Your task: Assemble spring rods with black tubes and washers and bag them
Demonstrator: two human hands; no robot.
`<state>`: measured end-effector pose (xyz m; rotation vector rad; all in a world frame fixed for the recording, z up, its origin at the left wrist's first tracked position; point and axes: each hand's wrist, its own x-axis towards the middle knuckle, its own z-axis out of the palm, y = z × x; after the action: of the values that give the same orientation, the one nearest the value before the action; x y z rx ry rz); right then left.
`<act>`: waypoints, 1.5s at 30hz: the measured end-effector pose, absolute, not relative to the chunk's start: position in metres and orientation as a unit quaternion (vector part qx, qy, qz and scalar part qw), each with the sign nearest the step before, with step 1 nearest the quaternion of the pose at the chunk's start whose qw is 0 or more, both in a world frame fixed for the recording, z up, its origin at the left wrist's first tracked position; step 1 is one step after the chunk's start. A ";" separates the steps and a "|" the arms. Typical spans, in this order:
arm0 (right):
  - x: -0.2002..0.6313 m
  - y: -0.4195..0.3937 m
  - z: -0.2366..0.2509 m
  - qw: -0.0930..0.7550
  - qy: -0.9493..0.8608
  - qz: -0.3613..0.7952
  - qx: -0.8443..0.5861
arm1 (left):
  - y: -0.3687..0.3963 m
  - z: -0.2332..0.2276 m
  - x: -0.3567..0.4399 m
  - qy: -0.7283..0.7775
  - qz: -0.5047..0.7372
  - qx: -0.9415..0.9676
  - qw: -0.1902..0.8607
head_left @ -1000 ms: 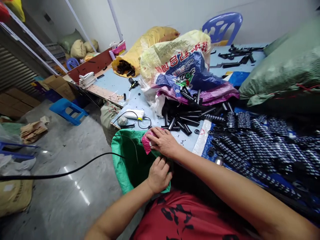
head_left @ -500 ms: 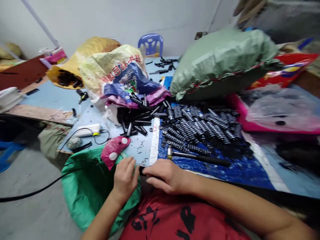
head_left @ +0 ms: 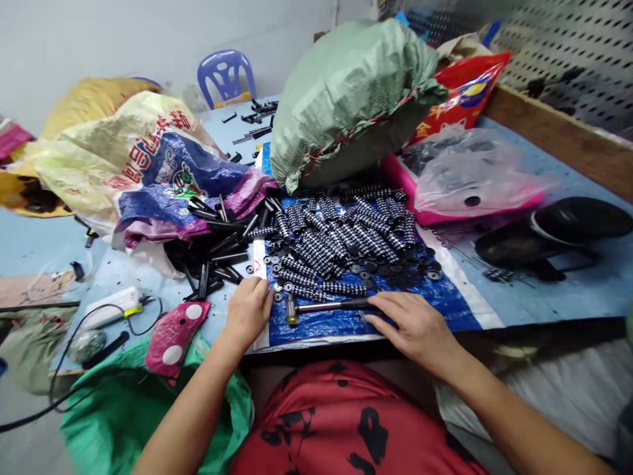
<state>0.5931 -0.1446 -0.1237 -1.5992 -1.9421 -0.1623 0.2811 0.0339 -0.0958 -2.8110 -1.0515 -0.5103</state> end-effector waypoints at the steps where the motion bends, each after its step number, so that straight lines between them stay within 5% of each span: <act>1: 0.596 -0.146 -0.126 0.299 -0.738 -0.058 -0.602 | 0.029 -0.097 0.284 -0.336 -0.189 -0.922 0.031; 11: 0.562 -0.109 -0.111 0.333 -0.759 0.002 -0.560 | -0.004 -0.101 0.304 -0.321 -0.244 -0.912 -0.074; 21: 0.518 -0.061 -0.111 0.155 -0.768 0.099 -0.614 | -0.010 -0.102 0.275 -0.367 -0.272 -0.886 -0.084; 26: 0.525 -0.062 -0.093 0.261 -0.779 0.140 -0.553 | 0.009 -0.091 0.296 -0.249 -0.255 -0.934 -0.026; 29: 0.530 -0.068 -0.086 0.418 -0.745 0.195 -0.481 | 0.010 -0.085 0.314 -0.205 -0.260 -0.933 -0.143; 33: 0.528 -0.074 -0.091 0.590 -0.496 0.430 -0.470 | -0.011 -0.091 0.340 -0.339 -0.249 -0.773 -0.475; 38: 0.519 -0.080 -0.101 0.637 -0.368 0.515 -0.440 | -0.040 -0.099 0.378 -0.414 -0.233 -0.521 -0.709; 42: 0.539 -0.092 -0.095 0.597 -0.447 0.425 -0.513 | -0.045 -0.093 0.386 -0.355 -0.219 -0.667 -0.618; 45: 0.586 -0.105 -0.095 0.591 -0.439 0.369 -0.567 | -0.038 -0.092 0.374 -0.279 -0.269 -0.855 -0.346</act>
<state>0.5860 -0.1054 -0.0946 -1.3199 -1.0215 0.8584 0.3745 -0.0385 -0.0918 -3.5062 -1.1428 -1.1015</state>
